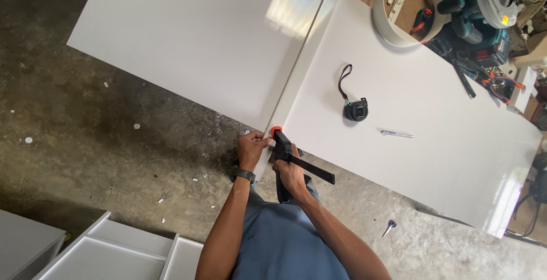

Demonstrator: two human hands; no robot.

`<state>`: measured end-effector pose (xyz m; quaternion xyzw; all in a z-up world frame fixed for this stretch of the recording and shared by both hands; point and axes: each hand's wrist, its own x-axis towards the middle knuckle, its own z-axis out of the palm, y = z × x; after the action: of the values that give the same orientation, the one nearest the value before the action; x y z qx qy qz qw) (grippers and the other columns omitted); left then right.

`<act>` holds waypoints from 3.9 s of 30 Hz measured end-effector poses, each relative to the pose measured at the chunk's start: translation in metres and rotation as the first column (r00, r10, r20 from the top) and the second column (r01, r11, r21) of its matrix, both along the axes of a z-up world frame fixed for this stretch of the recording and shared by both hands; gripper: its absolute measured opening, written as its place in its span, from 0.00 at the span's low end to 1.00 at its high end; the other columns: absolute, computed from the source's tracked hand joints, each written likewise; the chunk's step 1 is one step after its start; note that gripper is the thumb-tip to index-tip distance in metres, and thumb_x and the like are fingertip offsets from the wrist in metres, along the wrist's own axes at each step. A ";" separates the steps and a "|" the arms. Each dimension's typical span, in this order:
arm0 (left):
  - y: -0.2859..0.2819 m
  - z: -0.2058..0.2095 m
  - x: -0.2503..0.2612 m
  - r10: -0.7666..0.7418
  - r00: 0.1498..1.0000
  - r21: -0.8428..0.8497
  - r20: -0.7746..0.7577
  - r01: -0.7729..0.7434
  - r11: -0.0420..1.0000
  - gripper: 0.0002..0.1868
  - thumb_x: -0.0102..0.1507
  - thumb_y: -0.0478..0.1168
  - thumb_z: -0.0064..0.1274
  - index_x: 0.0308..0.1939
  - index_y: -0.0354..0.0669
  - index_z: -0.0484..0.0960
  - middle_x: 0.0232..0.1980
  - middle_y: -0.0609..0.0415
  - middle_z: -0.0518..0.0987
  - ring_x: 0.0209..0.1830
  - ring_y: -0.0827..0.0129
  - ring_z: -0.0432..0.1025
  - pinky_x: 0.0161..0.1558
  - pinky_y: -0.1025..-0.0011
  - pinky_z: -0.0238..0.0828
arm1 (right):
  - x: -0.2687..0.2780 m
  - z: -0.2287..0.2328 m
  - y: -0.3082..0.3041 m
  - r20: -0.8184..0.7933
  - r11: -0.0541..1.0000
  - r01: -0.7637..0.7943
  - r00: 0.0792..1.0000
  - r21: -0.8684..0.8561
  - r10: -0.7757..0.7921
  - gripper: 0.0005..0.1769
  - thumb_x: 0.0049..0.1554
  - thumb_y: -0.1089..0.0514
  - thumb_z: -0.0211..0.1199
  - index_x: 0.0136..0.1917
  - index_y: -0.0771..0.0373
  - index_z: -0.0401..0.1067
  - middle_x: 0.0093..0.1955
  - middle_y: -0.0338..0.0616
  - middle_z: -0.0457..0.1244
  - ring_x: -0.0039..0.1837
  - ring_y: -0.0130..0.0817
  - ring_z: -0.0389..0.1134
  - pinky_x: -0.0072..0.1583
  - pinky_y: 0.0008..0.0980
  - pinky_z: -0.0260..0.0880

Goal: Measure a white panel and mark it with a pen, then align a wooden guide and clamp it in place.

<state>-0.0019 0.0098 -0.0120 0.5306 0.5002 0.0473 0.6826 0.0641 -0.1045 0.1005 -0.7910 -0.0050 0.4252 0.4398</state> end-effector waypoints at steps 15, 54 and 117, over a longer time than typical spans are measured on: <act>-0.001 0.005 0.000 -0.013 1.000 0.025 -0.008 0.013 1.000 0.06 0.57 0.34 0.65 0.30 0.33 0.84 0.23 0.55 0.80 0.20 0.78 0.67 0.24 0.77 0.59 | 0.002 0.001 -0.003 -0.060 0.996 0.083 0.995 0.022 -0.082 0.26 0.43 0.66 0.55 0.58 0.65 0.63 0.34 0.45 0.64 0.35 0.31 0.65 0.38 0.32 0.67; -0.013 -0.164 -0.046 0.152 0.964 -0.690 0.216 0.041 0.723 0.15 0.72 0.46 0.43 0.43 0.39 0.81 0.37 0.54 0.82 0.34 0.71 0.72 0.40 0.69 0.69 | 0.014 0.035 -0.030 -0.103 0.983 -0.057 0.992 0.175 0.076 0.41 0.36 0.60 0.55 0.65 0.66 0.59 0.42 0.46 0.65 0.42 0.34 0.68 0.45 0.35 0.73; -0.008 -0.010 -0.005 -0.143 0.989 0.219 -0.035 0.147 0.965 0.13 0.64 0.42 0.58 0.33 0.34 0.84 0.22 0.50 0.77 0.20 0.66 0.66 0.25 0.66 0.60 | 0.005 0.000 0.002 -0.016 0.998 -0.057 0.998 0.016 0.057 0.34 0.37 0.58 0.57 0.60 0.63 0.62 0.32 0.44 0.60 0.32 0.34 0.61 0.35 0.37 0.64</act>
<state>-0.0072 0.0019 -0.0221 0.6387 0.4580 0.0475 0.6164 0.0694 -0.1024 0.1006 -0.7835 -0.0273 0.4441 0.4337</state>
